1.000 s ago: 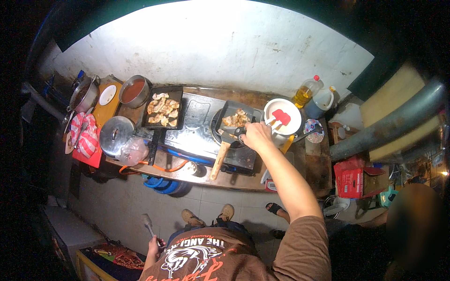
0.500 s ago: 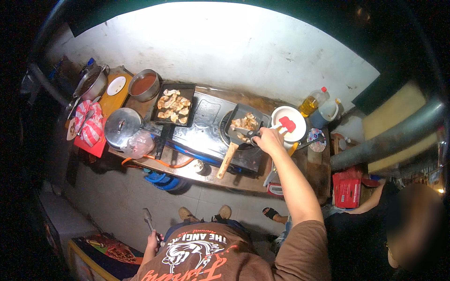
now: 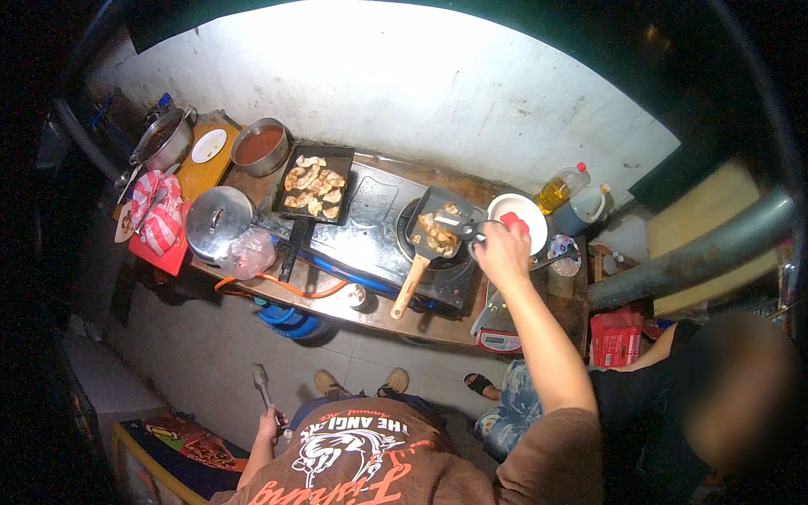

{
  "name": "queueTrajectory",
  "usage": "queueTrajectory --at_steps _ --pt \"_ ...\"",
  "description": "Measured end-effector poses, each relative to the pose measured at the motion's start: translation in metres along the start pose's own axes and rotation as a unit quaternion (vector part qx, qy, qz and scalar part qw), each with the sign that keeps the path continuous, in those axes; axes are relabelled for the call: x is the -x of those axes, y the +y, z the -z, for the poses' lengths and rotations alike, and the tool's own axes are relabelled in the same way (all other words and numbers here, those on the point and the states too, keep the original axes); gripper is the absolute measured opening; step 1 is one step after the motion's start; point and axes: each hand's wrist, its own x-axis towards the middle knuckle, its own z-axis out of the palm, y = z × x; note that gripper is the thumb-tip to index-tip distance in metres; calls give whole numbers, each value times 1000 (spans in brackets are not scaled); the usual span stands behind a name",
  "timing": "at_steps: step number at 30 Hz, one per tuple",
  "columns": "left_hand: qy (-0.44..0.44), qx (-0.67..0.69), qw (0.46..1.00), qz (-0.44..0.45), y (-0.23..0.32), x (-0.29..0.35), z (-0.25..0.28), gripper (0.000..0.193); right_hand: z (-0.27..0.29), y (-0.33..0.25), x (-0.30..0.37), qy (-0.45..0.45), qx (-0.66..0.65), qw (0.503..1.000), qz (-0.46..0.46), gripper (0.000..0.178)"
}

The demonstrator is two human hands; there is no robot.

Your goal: The person grills pieces of meat on a flat-top grill and a small pan, using tongs to flip and transfer the cooked meat onto a plate held by another person. The person then walks to a dining area and places a tray of food on a table.

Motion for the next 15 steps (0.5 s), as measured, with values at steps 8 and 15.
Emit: queueTrajectory --at_steps 8,15 --pt "-7 11 1000 7 -4 1 -3 37 -82 62 151 -6 -263 840 -475 43" --pt "8 -52 999 -2 20 18 -5 42 -153 42 223 -21 -159 787 -596 50"
